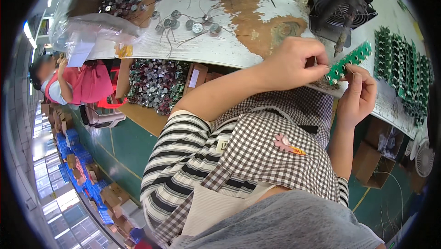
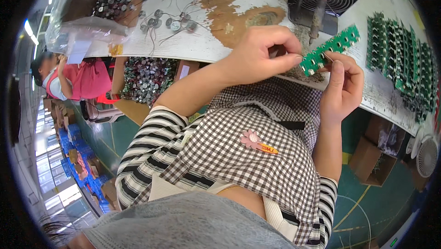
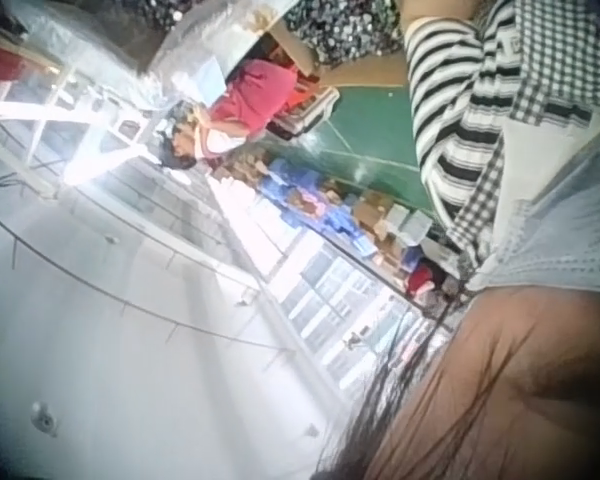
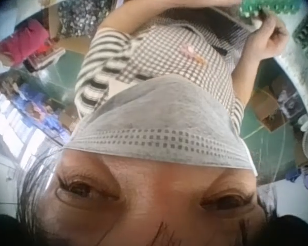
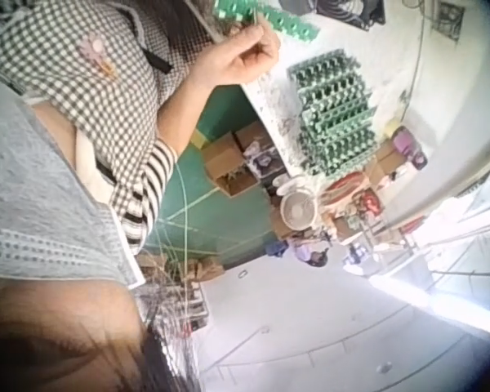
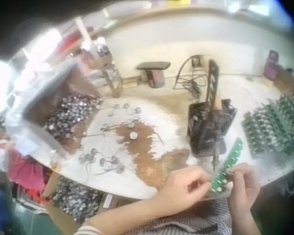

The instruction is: The person solders small motor wires onto printed circuit boards using a soldering iron.

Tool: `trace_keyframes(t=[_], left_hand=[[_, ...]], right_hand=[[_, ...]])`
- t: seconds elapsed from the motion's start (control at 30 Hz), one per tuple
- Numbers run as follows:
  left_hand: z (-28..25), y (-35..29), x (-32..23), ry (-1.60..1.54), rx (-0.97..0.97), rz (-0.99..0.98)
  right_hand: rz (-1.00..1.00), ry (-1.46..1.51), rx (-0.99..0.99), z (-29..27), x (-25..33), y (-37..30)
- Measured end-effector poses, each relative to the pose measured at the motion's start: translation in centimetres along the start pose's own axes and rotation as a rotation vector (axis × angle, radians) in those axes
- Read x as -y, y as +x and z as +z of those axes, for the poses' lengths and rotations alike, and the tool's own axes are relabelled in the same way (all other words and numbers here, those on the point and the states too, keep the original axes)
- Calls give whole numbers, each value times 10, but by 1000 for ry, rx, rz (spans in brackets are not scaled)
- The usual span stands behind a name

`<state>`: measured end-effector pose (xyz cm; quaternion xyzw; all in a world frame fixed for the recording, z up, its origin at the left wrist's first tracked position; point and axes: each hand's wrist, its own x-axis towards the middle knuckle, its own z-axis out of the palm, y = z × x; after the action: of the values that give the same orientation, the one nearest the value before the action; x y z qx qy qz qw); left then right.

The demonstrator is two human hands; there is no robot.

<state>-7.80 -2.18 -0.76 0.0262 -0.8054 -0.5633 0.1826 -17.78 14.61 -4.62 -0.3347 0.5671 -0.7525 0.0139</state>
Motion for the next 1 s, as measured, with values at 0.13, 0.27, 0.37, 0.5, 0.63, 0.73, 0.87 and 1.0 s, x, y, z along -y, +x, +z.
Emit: trace_keyframes(t=[0.13,0.27,0.37,0.5,0.63,0.73,0.87,1.0], left_hand=[[-75,22,17,649,-462,474],[-147,23,4,1365,-348,-143],[-183,28,42,1433,-196,-278],[-211,28,81,1255,12,-211],[-219,18,89,1136,-194,-61],[-220,14,88,1042,-415,-25],[-190,20,35,525,-455,-430],[-188,16,20,452,-407,-364]], right_hand=[[-38,-82,15,0,-10,-4],[20,-81,26,2,-13,-6],[34,-56,67,1,-13,-6],[5,-99,86,-1,-16,-7],[26,-71,72,1,-14,-8],[17,-72,79,2,-14,-6],[22,-80,51,1,-15,-8],[10,-82,71,2,-15,-8]])
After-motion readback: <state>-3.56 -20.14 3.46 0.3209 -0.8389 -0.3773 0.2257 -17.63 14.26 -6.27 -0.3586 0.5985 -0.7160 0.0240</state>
